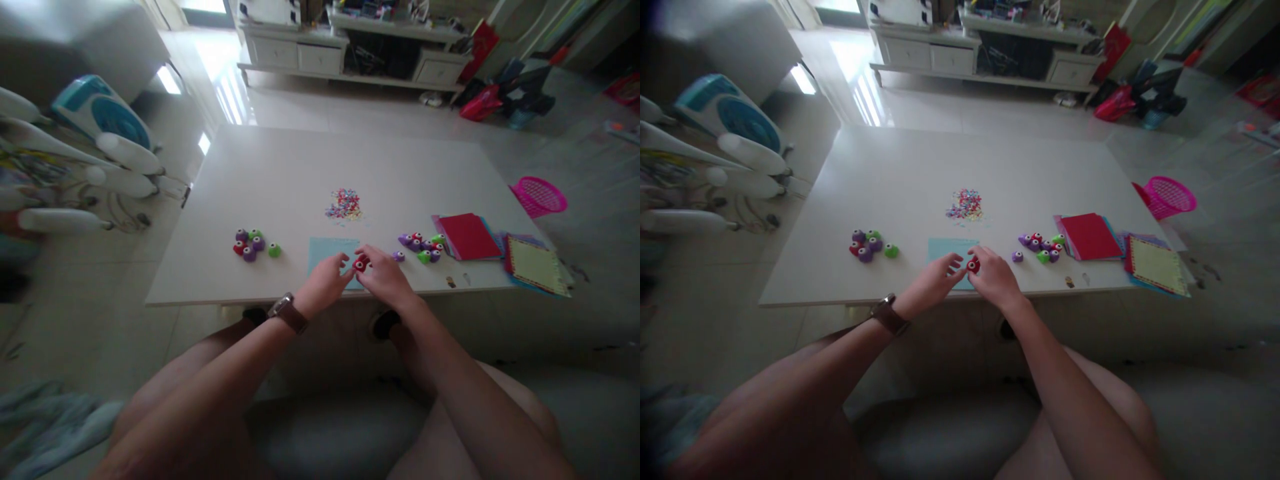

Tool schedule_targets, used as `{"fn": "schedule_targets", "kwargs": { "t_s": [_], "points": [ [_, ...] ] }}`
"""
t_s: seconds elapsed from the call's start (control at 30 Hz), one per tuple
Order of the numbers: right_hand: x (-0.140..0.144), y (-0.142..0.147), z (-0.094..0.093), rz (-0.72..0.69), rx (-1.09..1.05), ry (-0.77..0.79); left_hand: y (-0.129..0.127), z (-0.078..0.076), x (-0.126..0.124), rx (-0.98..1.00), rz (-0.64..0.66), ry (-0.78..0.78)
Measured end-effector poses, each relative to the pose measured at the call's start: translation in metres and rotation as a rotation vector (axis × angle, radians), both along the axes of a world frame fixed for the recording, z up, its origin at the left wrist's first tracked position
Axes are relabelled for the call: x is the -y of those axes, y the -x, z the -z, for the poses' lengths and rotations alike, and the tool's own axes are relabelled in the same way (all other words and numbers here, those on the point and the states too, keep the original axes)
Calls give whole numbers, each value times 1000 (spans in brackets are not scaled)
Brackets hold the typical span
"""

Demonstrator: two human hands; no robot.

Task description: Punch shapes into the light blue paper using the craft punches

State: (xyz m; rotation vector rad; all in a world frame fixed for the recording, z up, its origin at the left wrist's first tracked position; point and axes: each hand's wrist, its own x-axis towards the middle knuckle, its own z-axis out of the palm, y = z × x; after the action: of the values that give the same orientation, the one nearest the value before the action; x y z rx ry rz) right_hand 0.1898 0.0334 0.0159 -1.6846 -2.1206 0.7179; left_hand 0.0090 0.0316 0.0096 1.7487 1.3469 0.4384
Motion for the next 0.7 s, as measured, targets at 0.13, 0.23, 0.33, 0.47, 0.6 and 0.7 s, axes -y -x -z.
{"fn": "schedule_targets", "kwargs": {
  "t_s": [0.13, 0.23, 0.33, 0.47, 0.6, 0.7],
  "points": [
    [8, 16, -9, -56, -91, -86, -1, 9, -14, 281, -167, 176],
    [11, 21, -10, -62, -117, -138, 9, 5, -21, 297, -157, 170],
    [15, 24, -7, -60, -107, -171, 30, -8, -28, 60, -88, 27],
    [28, 34, -3, -187, -14, -87, 63, -18, -37, -392, 4, -132],
    [46, 53, -1, -436, 169, 42, 82, -10, -40, -631, 87, -125],
    [60, 66, 5, -590, 267, 80, 86, -3, -40, -679, 135, -135]
  ]
}}
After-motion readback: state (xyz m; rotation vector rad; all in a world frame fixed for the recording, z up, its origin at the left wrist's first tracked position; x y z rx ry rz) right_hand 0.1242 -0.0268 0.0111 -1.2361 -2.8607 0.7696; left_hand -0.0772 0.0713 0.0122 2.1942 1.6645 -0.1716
